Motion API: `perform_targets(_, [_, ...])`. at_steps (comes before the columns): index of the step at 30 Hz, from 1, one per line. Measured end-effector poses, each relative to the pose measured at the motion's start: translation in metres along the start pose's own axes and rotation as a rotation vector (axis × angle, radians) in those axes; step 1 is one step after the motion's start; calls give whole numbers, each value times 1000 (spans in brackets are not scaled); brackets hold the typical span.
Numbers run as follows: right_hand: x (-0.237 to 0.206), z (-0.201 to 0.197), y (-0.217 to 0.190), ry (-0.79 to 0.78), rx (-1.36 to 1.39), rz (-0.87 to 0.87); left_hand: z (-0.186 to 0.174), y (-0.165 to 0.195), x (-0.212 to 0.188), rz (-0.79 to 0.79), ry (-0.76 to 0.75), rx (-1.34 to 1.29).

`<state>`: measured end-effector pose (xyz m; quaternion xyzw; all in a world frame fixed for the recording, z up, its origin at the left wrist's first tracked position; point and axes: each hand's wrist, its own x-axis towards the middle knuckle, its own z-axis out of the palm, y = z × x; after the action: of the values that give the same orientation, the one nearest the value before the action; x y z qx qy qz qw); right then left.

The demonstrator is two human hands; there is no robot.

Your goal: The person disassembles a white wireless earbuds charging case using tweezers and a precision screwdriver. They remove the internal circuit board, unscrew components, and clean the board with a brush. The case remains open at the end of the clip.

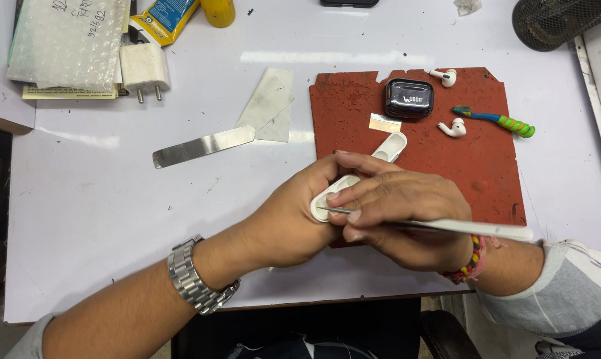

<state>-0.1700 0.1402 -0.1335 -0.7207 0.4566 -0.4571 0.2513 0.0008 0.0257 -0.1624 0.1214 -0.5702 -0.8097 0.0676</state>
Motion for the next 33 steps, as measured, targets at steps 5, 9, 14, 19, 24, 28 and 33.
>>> perform_targets(5, [3, -3, -4, 35, -23, 29, 3, 8, -4, 88, 170, 525])
perform_targets(9, [5, -4, -5, 110, -61, 31, 5, 15, -9, 45, 206, 493])
perform_targets(14, [2, -8, -4, 114, -99, 33, 2, 13, -9, 215, 265, 608])
perform_targets(19, [-7, -6, -2, 198, -39, 136, 0, 5, -12, 333, 300, 666])
perform_targets(24, [-11, -6, 6, 337, 178, 149, -1, 2, -12, 320, 299, 494])
perform_targets(28, [-10, -8, 10, 297, 229, 160, -4, 3, -8, 345, 342, 548])
perform_targets(33, [-8, -6, 9, 286, 271, 201, -8, 8, -4, 252, 407, 471])
